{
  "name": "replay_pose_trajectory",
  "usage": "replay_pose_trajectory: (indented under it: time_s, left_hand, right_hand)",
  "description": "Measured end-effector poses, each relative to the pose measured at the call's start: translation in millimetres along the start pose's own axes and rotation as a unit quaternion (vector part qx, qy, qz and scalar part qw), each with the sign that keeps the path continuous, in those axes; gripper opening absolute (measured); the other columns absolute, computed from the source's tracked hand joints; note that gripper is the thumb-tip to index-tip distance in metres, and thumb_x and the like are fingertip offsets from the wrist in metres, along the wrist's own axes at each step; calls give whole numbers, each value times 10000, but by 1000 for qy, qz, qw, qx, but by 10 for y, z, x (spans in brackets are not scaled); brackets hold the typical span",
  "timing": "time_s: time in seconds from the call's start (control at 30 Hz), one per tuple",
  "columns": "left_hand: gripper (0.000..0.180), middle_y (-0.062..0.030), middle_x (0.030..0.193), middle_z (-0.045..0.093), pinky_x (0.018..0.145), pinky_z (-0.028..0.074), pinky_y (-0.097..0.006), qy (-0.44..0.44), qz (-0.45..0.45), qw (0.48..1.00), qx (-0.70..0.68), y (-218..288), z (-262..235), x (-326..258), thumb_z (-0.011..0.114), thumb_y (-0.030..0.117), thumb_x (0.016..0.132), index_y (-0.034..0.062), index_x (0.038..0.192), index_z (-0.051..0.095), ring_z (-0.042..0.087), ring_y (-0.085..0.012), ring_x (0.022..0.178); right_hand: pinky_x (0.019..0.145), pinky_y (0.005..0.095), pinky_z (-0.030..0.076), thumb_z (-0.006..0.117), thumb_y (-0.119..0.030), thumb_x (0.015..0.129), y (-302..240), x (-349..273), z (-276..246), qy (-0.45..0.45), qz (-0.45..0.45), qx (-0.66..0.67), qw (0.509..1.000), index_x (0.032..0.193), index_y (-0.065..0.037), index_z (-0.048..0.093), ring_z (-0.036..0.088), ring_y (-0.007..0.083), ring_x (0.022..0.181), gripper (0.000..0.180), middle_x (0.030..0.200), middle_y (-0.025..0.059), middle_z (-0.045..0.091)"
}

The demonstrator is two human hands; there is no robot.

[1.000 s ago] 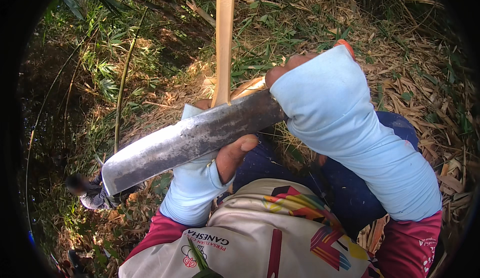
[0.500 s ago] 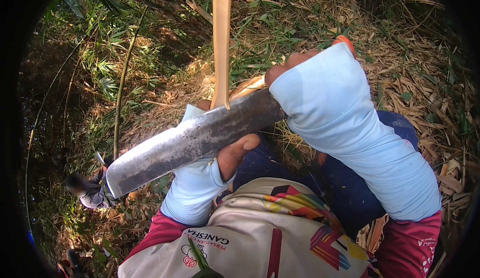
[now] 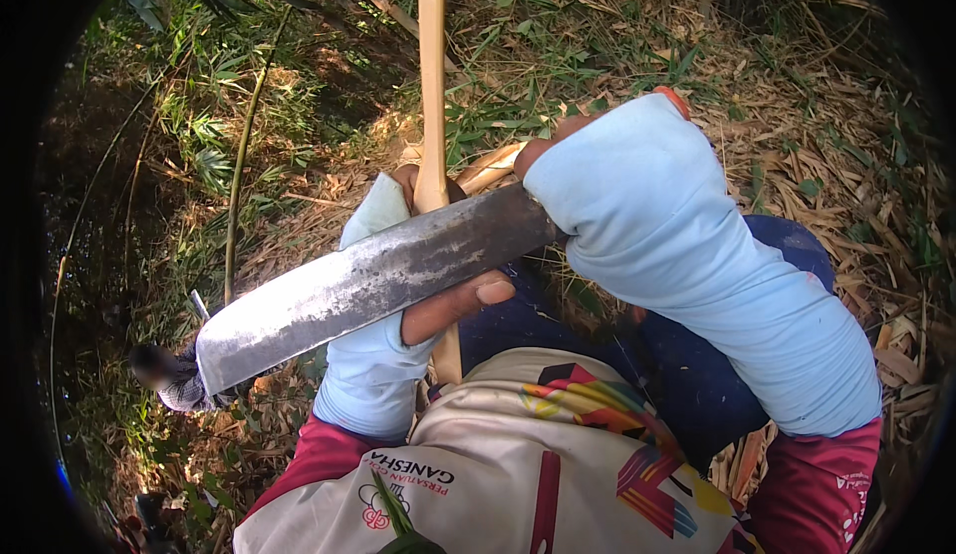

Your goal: The person uses a large knife to split a long bamboo stalk into thin strips. They hold the bamboo vertically and repeatedly strike it with the knife to separate the layers, creating long, thin pieces.

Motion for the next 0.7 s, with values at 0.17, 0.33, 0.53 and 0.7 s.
replay_pose_trajectory:
  time_s: [0.17, 0.33, 0.53, 0.7]
  left_hand:
    - [740, -56, 966, 642, 811, 479, -270, -12, -22, 1000, 5, -87, 39, 33, 943, 347, 607, -15, 1117, 547, 601, -126, 888]
    - [712, -56, 969, 626, 804, 476, -278, -26, 41, 997, 59, -76, 64, 29, 931, 367, 625, -16, 1111, 579, 595, -141, 893]
    - [697, -81, 993, 618, 799, 475, -301, -54, 129, 966, 216, 32, 129, -1, 901, 409, 666, -6, 1147, 614, 601, -173, 906]
    - [703, -92, 1009, 631, 805, 486, -314, -59, 147, 958, 239, 54, 149, -30, 881, 438, 689, -11, 1153, 603, 612, -175, 910]
  right_hand:
    - [598, 370, 534, 639, -153, 703, 25, 0, -40, 7, 14, 17, 1000, 852, -124, 660, 669, 253, 671, 153, 746, 66, 634]
    - [598, 366, 536, 646, -161, 700, 36, 1, -57, 18, 15, 24, 999, 841, -121, 658, 666, 259, 665, 147, 730, 70, 629]
    - [610, 373, 537, 648, -164, 704, 61, -21, -33, 5, 27, 19, 999, 869, -126, 657, 665, 266, 678, 169, 765, 76, 635]
    - [626, 376, 532, 651, -167, 709, 30, -10, -31, -5, 28, 6, 1000, 868, -125, 656, 666, 264, 686, 164, 757, 73, 632]
Point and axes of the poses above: each hand's wrist, its own x-axis towards the middle knuckle, its own z-axis out of the palm, y = z × x, the point moved 10 cm from there along x, towards the middle knuckle
